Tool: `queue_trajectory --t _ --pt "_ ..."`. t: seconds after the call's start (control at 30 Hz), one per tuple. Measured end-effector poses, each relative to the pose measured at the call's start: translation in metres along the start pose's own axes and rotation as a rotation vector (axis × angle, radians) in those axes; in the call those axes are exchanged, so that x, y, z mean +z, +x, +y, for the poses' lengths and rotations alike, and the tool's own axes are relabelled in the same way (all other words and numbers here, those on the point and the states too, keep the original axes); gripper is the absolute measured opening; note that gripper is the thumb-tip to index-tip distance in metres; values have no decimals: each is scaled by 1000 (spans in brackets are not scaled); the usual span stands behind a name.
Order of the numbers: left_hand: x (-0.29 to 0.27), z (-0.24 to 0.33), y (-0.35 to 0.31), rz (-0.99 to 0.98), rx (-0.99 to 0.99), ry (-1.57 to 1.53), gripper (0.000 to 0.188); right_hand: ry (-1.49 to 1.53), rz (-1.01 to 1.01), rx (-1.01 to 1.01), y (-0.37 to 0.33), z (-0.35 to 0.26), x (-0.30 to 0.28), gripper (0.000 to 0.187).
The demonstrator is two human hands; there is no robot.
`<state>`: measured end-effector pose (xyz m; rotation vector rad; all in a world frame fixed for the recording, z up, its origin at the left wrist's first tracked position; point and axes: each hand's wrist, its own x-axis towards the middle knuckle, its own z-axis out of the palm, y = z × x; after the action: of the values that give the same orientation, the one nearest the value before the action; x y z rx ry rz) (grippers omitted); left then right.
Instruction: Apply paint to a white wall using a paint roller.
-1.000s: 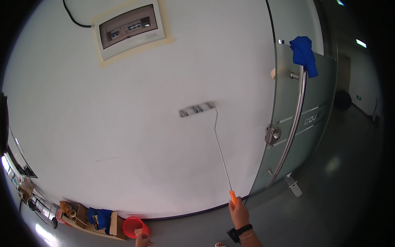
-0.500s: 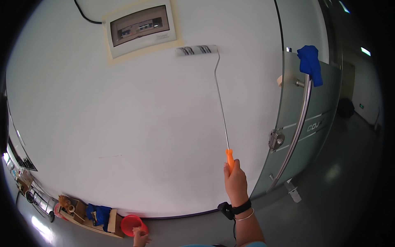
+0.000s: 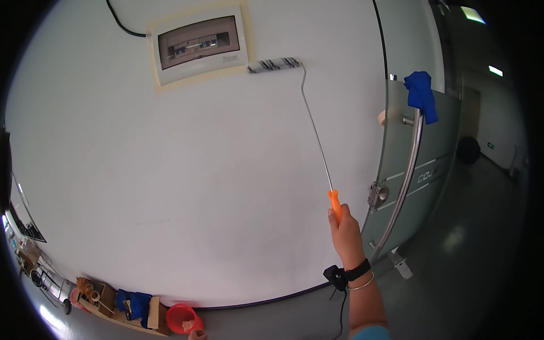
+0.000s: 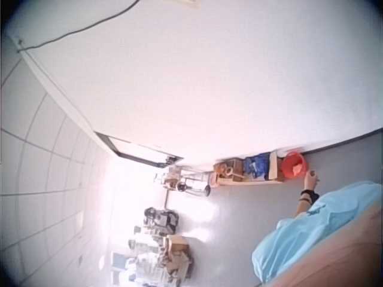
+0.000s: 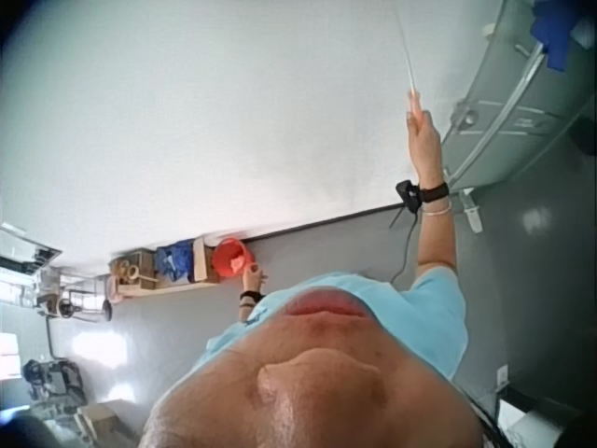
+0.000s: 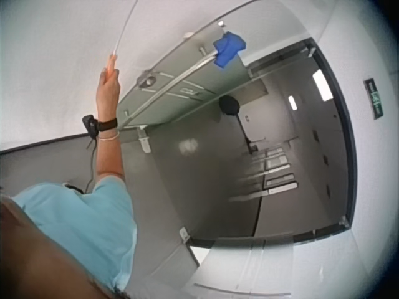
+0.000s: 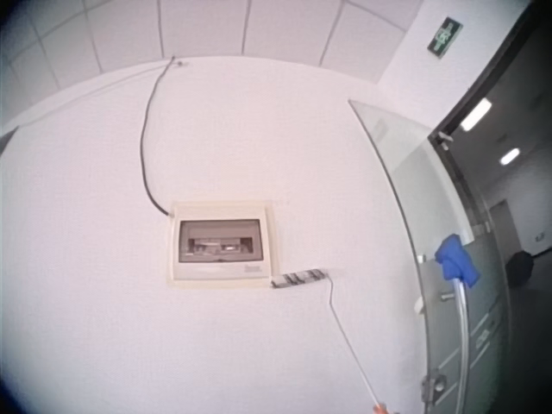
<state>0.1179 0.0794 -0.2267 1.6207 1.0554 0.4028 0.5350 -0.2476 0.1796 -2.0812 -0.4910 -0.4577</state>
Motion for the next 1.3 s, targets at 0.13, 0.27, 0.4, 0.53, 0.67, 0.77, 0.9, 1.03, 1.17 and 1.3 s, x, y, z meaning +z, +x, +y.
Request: queue_trajectory --t 0.13,0.27,0.4,0.53,0.67,0.77,0.9,1.03,1.17,1.3 --pt "5 7 -1 -7 -6 -19 31 51 17 -19 -7 -2 4 30" --pt "6 15 -7 -42 -11 31 32 91 43 -58 1 -7 6 32" --pt "-5 12 -16 -49 -90 -19 33 78 9 15 0 -17 -1 33" --pt "-10 4 -18 -23 -158 -17 34 186 -61 141 -8 -29 0 34" --pt "-9 -9 -6 -22 -132 -2 32 129 40 -27 5 -11 9 34" --pt "-1 11 -1 -38 -113 3 30 94 53 -37 10 -6 5 34" --pt "3 0 10 -7 -55 42 29 138 -15 73 18 -27 1 33" --pt "5 -2 18 -14 25 55 29 79 63 -92 47 -31 -4 32" --pt "11 -22 37 -22 71 102 28 90 111 -189 86 -42 -12 29" --pt "16 -21 37 -6 68 82 28 107 111 -213 121 -73 -21 29"
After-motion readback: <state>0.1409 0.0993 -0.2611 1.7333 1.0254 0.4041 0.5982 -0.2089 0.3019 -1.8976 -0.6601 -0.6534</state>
